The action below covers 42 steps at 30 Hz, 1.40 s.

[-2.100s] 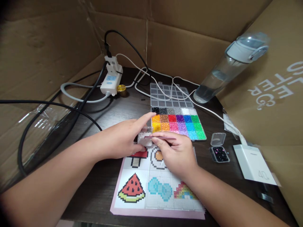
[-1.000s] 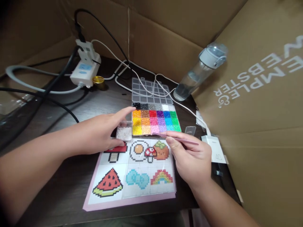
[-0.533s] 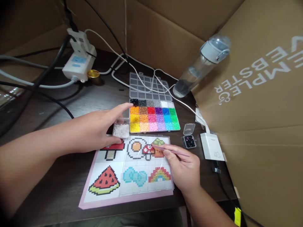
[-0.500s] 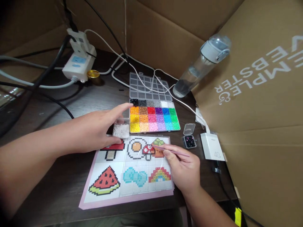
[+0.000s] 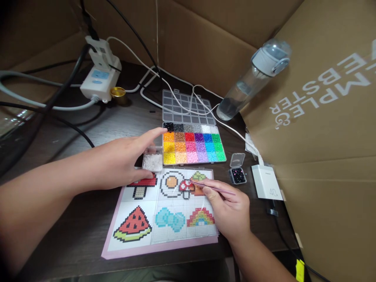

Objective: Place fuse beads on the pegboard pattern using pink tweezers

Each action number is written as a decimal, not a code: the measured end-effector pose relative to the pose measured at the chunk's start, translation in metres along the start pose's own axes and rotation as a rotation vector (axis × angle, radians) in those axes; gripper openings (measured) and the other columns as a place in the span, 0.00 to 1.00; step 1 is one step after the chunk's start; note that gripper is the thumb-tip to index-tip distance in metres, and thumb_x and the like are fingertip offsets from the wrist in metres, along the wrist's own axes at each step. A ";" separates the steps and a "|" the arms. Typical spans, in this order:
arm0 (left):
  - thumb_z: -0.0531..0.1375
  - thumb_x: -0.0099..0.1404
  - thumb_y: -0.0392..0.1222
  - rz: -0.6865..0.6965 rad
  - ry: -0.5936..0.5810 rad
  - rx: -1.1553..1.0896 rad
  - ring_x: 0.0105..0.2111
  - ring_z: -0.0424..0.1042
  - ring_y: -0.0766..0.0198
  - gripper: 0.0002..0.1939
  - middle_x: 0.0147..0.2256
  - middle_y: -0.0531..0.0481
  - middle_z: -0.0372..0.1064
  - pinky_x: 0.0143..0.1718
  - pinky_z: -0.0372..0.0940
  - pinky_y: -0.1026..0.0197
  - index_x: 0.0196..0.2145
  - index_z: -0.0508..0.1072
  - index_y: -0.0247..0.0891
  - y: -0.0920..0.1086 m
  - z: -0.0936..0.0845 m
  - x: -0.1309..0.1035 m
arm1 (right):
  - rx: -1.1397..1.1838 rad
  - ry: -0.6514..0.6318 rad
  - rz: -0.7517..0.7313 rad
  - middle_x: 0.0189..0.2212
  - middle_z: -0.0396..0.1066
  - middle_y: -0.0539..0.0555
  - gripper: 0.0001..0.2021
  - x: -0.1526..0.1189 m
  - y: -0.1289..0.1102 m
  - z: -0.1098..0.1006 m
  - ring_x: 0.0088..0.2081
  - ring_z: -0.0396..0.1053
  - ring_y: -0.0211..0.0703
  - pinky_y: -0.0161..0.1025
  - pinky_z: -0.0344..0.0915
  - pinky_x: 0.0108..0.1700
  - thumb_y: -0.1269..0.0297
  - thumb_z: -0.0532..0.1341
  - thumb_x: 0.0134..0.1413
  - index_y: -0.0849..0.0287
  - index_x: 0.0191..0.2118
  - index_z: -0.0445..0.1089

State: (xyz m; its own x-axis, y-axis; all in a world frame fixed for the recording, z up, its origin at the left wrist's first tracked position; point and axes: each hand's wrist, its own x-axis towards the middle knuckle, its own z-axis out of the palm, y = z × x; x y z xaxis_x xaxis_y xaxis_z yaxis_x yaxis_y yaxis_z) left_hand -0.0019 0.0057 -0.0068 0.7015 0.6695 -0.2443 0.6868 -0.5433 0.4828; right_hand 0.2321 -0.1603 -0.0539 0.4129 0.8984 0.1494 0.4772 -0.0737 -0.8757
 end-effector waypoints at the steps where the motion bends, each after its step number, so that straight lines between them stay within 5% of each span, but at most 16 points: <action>1: 0.65 0.57 0.46 0.001 0.004 -0.004 0.51 0.74 0.46 0.54 0.54 0.43 0.73 0.45 0.66 0.54 0.71 0.36 0.51 0.000 0.000 0.000 | -0.003 -0.001 0.001 0.34 0.83 0.55 0.05 0.000 -0.001 0.000 0.36 0.82 0.52 0.46 0.81 0.42 0.63 0.68 0.55 0.54 0.35 0.83; 26: 0.65 0.58 0.46 -0.016 -0.035 0.011 0.52 0.73 0.45 0.52 0.54 0.43 0.72 0.46 0.67 0.52 0.70 0.36 0.53 0.006 -0.006 -0.001 | -0.015 0.000 -0.012 0.35 0.83 0.54 0.05 0.001 -0.001 0.000 0.37 0.82 0.50 0.44 0.80 0.43 0.64 0.67 0.56 0.53 0.35 0.83; 42: 0.65 0.57 0.45 -0.040 -0.030 0.003 0.53 0.72 0.47 0.55 0.56 0.44 0.71 0.47 0.67 0.54 0.71 0.35 0.53 0.006 -0.004 -0.002 | 0.019 -0.011 -0.025 0.35 0.83 0.48 0.07 0.002 -0.001 0.000 0.36 0.82 0.42 0.34 0.79 0.42 0.67 0.67 0.56 0.47 0.36 0.83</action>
State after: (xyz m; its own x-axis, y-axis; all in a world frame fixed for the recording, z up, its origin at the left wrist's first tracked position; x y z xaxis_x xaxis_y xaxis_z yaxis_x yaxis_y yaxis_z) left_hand -0.0004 0.0029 0.0000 0.6787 0.6755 -0.2883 0.7150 -0.5180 0.4696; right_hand 0.2321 -0.1587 -0.0532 0.3927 0.9045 0.1662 0.4725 -0.0433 -0.8803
